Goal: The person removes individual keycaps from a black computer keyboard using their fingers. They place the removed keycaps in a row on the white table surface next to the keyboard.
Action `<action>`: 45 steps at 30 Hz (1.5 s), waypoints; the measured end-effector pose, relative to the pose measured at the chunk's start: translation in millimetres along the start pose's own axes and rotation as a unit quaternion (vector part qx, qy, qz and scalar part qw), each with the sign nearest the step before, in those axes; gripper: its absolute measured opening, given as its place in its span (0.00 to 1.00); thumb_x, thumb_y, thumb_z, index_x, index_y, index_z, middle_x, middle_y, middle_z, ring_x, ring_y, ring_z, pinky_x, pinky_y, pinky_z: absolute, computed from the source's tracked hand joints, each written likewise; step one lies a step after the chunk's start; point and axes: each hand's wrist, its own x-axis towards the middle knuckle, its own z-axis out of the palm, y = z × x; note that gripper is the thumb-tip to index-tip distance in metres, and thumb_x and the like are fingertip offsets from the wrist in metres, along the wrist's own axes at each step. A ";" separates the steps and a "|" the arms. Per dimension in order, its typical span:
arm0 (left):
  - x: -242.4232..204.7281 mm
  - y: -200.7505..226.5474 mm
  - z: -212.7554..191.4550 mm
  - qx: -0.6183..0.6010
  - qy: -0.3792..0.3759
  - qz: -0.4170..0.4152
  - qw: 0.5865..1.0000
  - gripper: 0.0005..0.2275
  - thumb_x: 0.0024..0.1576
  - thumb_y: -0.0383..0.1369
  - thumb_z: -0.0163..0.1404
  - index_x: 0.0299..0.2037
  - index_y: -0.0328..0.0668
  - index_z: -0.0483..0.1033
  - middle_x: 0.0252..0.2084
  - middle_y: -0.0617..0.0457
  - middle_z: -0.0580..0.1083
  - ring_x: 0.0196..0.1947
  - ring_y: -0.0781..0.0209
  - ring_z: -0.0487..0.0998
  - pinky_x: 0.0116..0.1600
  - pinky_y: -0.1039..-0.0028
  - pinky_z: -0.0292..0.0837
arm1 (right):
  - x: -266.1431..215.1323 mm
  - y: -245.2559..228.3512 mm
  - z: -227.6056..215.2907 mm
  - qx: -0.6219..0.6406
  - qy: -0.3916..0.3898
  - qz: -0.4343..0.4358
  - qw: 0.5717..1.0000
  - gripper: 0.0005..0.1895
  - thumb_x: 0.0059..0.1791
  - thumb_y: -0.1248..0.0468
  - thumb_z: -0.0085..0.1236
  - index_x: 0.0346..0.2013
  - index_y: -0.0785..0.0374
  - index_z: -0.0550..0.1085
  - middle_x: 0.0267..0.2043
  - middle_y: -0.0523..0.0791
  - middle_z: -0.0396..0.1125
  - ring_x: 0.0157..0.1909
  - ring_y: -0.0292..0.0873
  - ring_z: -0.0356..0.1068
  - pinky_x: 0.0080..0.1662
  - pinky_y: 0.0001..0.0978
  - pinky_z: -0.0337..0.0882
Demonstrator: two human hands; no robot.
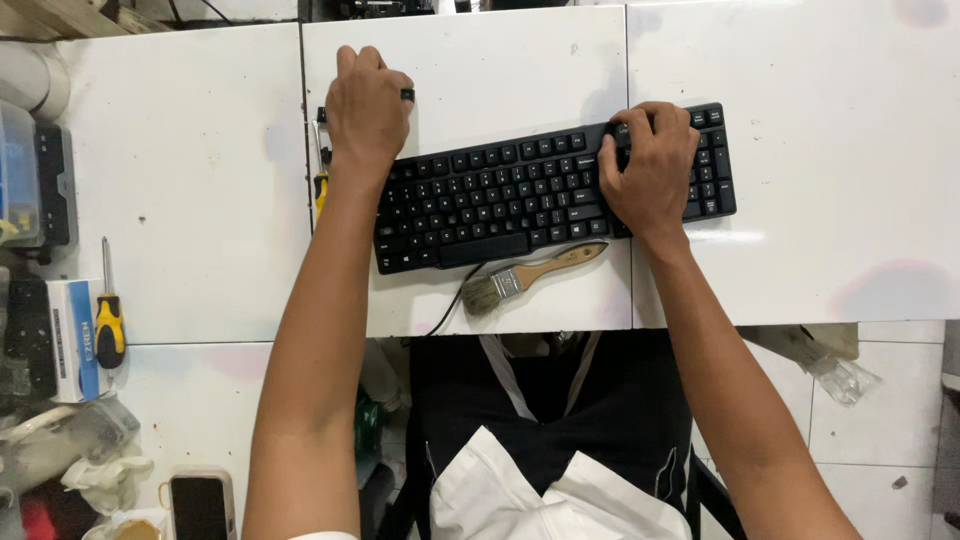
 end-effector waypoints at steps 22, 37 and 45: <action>-117.7 75.6 -44.1 -0.081 0.114 -0.051 0.989 0.12 0.64 0.30 0.56 0.55 0.40 0.85 0.50 0.48 0.73 0.47 0.47 0.70 0.40 0.59 0.72 | -0.7 2.3 1.9 0.006 0.003 -0.002 1.000 0.08 0.53 0.66 0.61 0.46 0.62 0.77 0.48 0.48 0.66 0.53 0.53 0.65 0.51 0.49 0.64; -125.3 73.9 -38.1 -0.166 0.146 -0.086 0.972 0.05 0.67 0.33 0.54 0.45 0.45 0.83 0.40 0.57 0.76 0.45 0.60 0.77 0.49 0.69 0.74 | -1.4 14.3 9.8 -0.020 -0.015 -0.008 1.000 0.06 0.55 0.63 0.61 0.47 0.56 0.76 0.48 0.43 0.62 0.53 0.50 0.68 0.51 0.44 0.67; -52.6 40.9 -30.2 -0.312 0.087 -0.085 0.942 0.02 0.63 0.30 0.61 0.40 0.42 0.84 0.32 0.51 0.81 0.37 0.53 0.82 0.46 0.65 0.79 | -0.8 9.9 9.5 -0.010 -0.018 0.010 1.000 0.06 0.54 0.64 0.62 0.46 0.56 0.75 0.48 0.43 0.62 0.51 0.48 0.66 0.50 0.44 0.66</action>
